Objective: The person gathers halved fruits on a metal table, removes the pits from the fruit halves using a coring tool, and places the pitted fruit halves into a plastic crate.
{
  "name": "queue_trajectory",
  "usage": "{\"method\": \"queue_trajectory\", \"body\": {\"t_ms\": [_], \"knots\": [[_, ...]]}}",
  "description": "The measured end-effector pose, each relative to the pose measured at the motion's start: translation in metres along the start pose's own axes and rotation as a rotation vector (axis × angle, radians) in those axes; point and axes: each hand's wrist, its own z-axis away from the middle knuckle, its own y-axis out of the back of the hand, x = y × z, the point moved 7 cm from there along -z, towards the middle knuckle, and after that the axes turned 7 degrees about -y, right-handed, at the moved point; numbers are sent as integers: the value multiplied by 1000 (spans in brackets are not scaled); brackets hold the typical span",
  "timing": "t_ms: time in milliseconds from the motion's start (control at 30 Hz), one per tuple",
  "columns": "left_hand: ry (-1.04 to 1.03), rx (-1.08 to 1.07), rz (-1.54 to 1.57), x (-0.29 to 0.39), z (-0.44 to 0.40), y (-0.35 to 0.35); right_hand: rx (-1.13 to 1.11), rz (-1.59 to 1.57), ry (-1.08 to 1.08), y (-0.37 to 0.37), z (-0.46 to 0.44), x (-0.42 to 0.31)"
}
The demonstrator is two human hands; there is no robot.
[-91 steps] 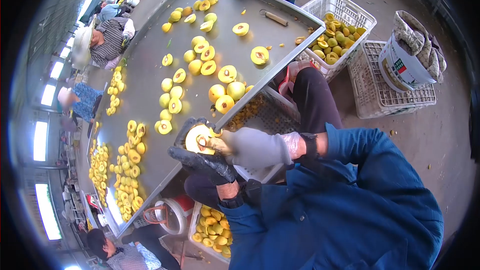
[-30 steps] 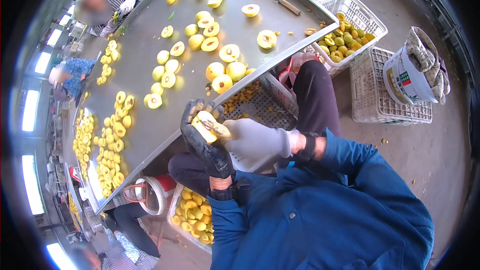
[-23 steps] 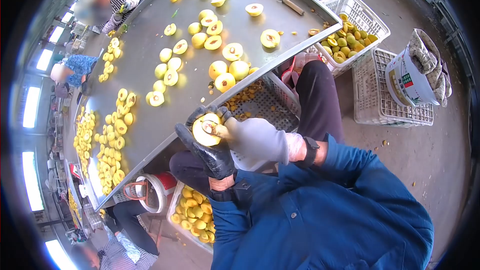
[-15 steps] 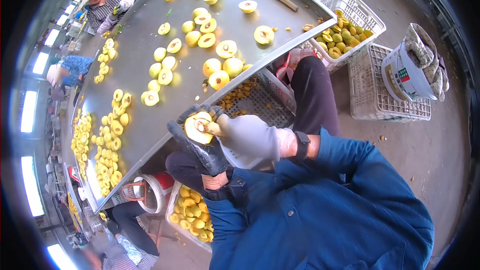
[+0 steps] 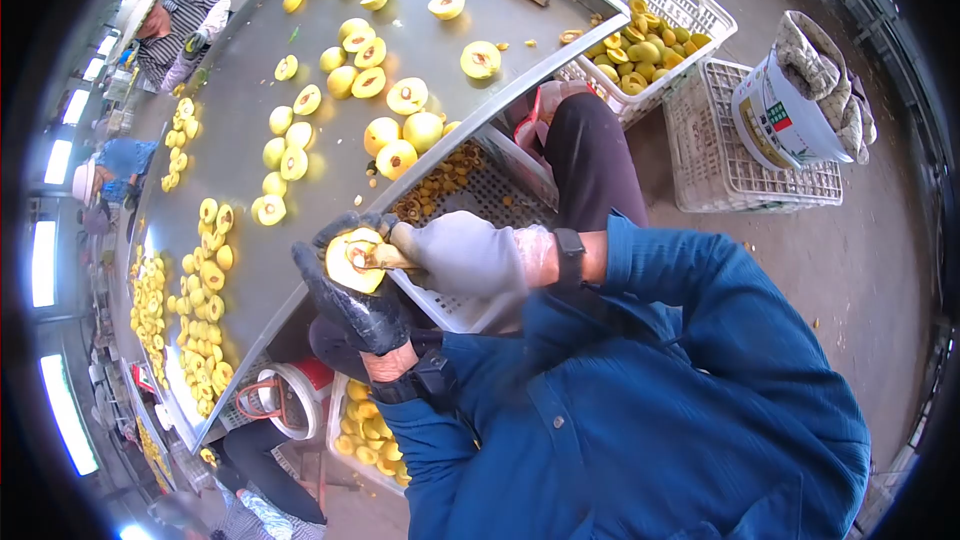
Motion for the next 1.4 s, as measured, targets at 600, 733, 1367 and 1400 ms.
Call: {"method": "queue_trajectory", "body": {"t_ms": [600,733,1367,1400], "knots": [[-347,-127,-45,33,25,-34,66,-54,-45,13,23,-32],[-191,-204,247,23,21,-30,134,11,87,16,22,-32],[-521,2,-610,44,51,-29,445,-111,348,52,25,-68],[-526,16,-607,42,51,-26,417,-129,346,52,23,-69]]}}
